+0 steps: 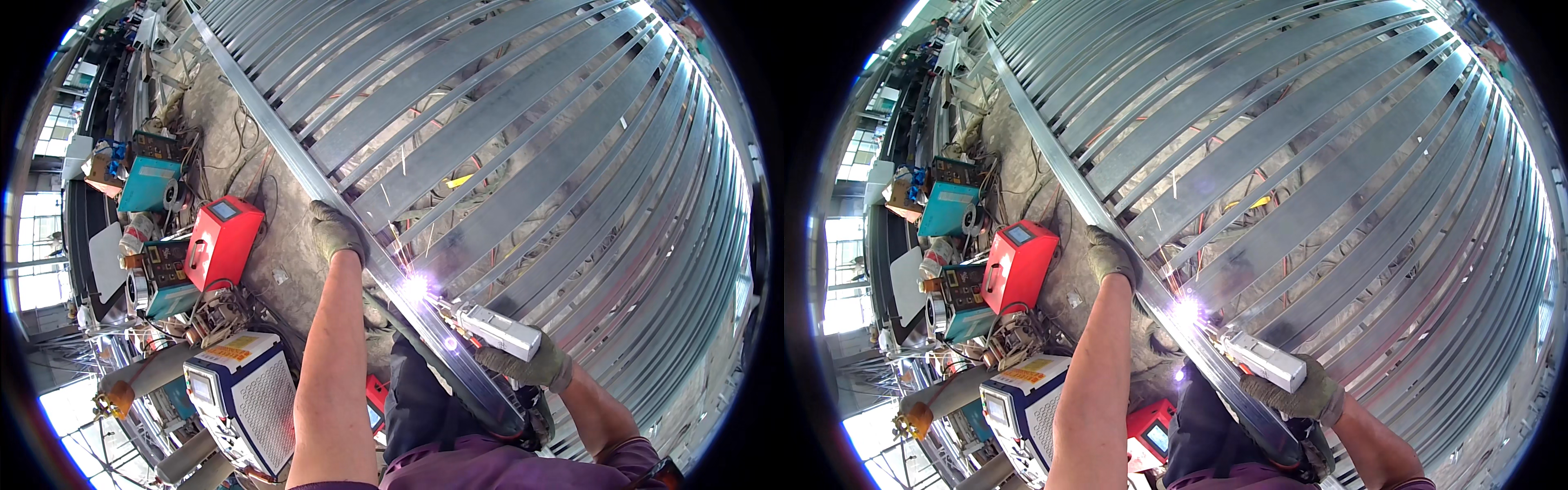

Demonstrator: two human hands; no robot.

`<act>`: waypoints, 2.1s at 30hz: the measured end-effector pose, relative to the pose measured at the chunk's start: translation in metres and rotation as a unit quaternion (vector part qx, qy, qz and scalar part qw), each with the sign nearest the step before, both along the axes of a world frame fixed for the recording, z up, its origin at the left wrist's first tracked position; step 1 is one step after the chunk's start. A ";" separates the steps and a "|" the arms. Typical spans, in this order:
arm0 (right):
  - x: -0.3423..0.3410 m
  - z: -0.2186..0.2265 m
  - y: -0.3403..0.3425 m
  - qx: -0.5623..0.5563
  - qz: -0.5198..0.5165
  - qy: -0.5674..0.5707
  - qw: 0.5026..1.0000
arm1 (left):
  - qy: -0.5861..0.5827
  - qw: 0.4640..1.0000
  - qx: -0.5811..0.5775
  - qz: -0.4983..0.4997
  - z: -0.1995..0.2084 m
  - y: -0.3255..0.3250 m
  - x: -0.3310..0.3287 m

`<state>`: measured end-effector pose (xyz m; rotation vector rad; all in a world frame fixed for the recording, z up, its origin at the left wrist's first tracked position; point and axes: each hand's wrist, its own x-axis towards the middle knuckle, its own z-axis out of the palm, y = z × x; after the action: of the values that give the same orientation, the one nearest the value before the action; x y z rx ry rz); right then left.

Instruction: The person welds a long metal bar to a curved metal frame using a handheld welding torch. The welder moves steadily along the seam, creating a continuous weld bead while sparks and smoke are produced.

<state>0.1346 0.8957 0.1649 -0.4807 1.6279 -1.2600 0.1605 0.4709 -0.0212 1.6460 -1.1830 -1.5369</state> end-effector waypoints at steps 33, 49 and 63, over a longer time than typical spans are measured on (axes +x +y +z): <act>-0.005 0.024 0.006 0.134 0.022 -0.109 0.985 | -0.064 0.998 -0.004 -0.005 0.036 0.014 -0.011; -0.002 0.028 0.012 0.136 0.013 -0.120 0.983 | -0.017 1.000 -0.018 -0.005 -0.006 -0.001 -0.005; 0.005 0.030 0.018 0.126 -0.007 -0.138 0.982 | -0.010 1.000 -0.010 -0.005 0.025 0.010 -0.008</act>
<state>0.1400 0.9137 0.1946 -0.1315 1.5277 -1.0585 0.1528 0.4808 0.0043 1.6490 -1.2154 -1.5129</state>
